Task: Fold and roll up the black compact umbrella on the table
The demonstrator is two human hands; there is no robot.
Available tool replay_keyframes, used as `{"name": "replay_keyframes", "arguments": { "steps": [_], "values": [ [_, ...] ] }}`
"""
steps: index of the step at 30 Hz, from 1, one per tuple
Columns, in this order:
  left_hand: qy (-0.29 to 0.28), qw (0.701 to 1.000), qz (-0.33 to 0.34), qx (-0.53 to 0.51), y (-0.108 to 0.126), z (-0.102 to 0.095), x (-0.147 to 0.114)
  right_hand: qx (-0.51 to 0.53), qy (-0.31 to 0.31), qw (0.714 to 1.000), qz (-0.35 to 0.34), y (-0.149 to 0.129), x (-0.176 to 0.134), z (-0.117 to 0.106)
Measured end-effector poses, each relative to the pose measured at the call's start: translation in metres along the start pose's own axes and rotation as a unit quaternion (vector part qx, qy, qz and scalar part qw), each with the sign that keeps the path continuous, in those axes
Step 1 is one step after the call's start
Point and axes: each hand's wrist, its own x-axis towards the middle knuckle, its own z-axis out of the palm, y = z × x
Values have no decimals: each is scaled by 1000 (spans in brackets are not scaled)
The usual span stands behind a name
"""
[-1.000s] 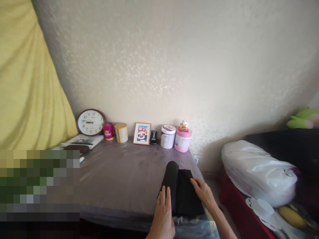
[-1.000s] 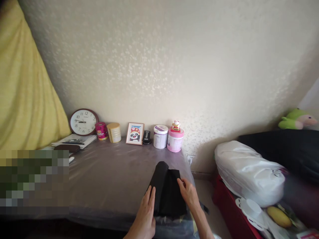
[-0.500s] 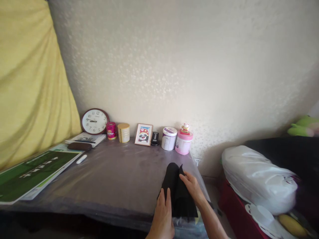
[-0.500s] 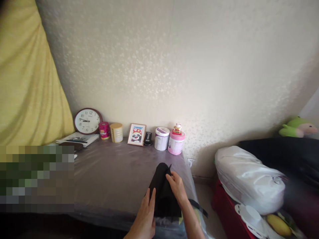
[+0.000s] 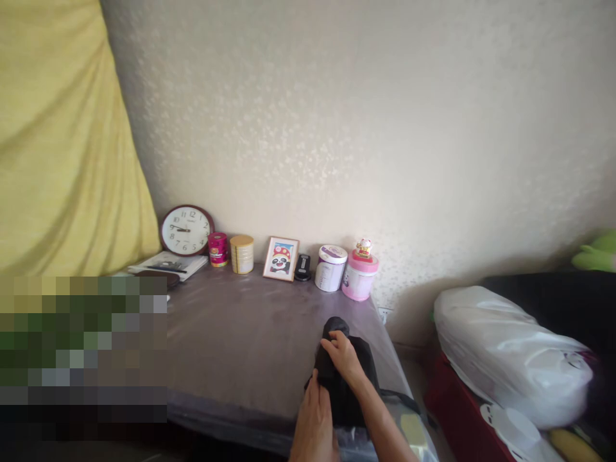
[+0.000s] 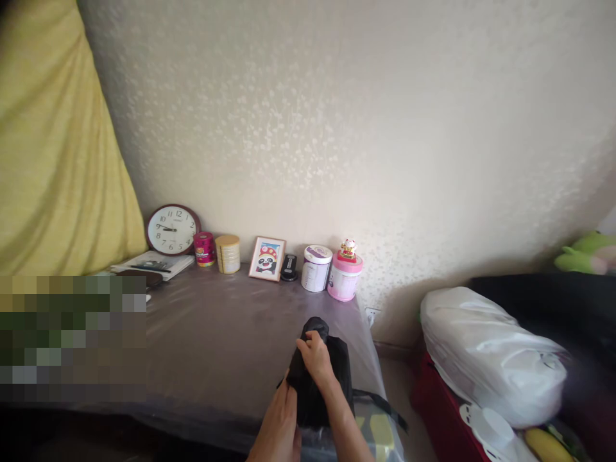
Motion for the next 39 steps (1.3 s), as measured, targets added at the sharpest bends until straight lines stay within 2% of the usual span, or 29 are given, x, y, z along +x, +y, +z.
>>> {"name": "replay_keyframes", "arguments": {
  "steps": [3,7,9,12,14,17,21,23,26,30,35,39],
  "values": [
    [-2,1000,16,-5,-11,3,-5,-7,-9,1000,4,-2,2,1],
    [102,995,10,7,-13,-5,-11,-3,-29,999,22,-3,1,2],
    [121,991,56,14,-7,-13,-11,18,-45,998,27,-4,0,3],
    [101,986,128,17,2,-23,-4,69,-96,993,26,-6,-2,2],
    [82,986,142,17,4,-25,1,85,-137,987,10,-9,-3,1],
    [52,990,134,15,3,-21,7,62,-167,983,-52,-12,-8,-2],
    [33,994,97,26,2,-12,10,7,-174,974,-142,-17,-20,-9],
    [36,995,91,37,1,-7,11,-6,-165,970,-181,-18,-27,-14],
    [37,995,79,47,0,-1,12,-30,-120,962,-243,-14,-33,-21],
    [14,997,54,51,-1,2,14,-68,-96,947,-300,3,-23,-21],
    [-37,996,12,79,4,-1,16,-115,-69,943,-304,20,9,-11],
    [-27,996,-8,79,4,1,18,-136,-52,948,-283,27,37,-5]
  ]
}}
